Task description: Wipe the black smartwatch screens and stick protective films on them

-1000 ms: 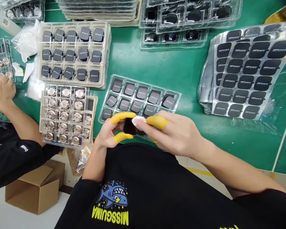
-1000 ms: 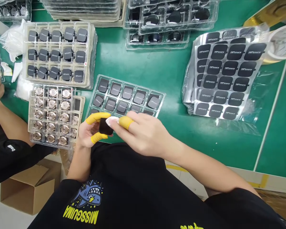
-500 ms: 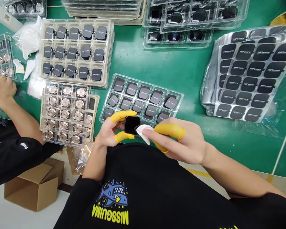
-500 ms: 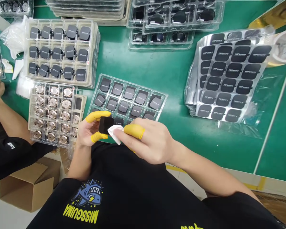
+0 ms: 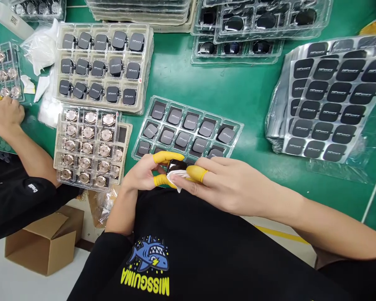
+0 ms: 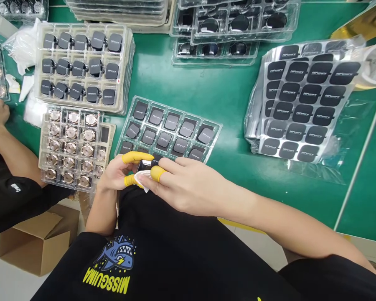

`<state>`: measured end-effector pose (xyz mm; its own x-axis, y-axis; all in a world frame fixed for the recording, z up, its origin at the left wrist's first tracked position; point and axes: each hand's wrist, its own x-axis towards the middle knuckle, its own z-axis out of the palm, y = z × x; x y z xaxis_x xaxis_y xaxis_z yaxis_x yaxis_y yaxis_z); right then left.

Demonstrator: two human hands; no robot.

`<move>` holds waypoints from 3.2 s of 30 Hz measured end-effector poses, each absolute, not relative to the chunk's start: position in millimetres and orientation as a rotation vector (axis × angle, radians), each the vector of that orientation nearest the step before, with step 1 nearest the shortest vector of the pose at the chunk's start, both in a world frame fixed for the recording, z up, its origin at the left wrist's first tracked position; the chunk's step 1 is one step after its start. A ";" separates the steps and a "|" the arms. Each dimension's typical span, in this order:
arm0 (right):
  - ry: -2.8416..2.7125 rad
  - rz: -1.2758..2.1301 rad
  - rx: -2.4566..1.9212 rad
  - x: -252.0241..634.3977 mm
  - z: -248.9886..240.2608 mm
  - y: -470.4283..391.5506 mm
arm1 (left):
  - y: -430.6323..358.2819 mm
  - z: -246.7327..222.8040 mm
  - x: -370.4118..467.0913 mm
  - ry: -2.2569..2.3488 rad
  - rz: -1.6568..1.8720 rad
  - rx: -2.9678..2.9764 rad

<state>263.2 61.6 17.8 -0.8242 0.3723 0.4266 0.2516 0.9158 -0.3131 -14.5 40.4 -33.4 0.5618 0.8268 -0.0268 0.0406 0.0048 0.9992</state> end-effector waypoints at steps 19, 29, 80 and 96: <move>-2.372 0.267 -0.989 286.1 -22.2 56.3 | 35.3 -35.1 -14.9 0.892 0.921 1.191; -2.199 0.388 -0.856 276.8 -8.3 33.8 | 33.0 -40.8 -8.0 0.878 0.937 1.225; -2.306 0.308 -0.544 264.0 -5.1 46.4 | 30.7 -38.0 -13.0 0.886 0.917 1.345; -2.151 0.285 -0.953 274.1 -35.9 54.0 | 29.8 -37.5 -12.1 0.891 0.917 1.178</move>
<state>274.1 54.0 -35.9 -0.4394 0.7106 0.5496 0.5430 0.6975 -0.4677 -12.1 29.8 -37.5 0.3687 0.9253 -0.0883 -0.1145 0.1395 0.9836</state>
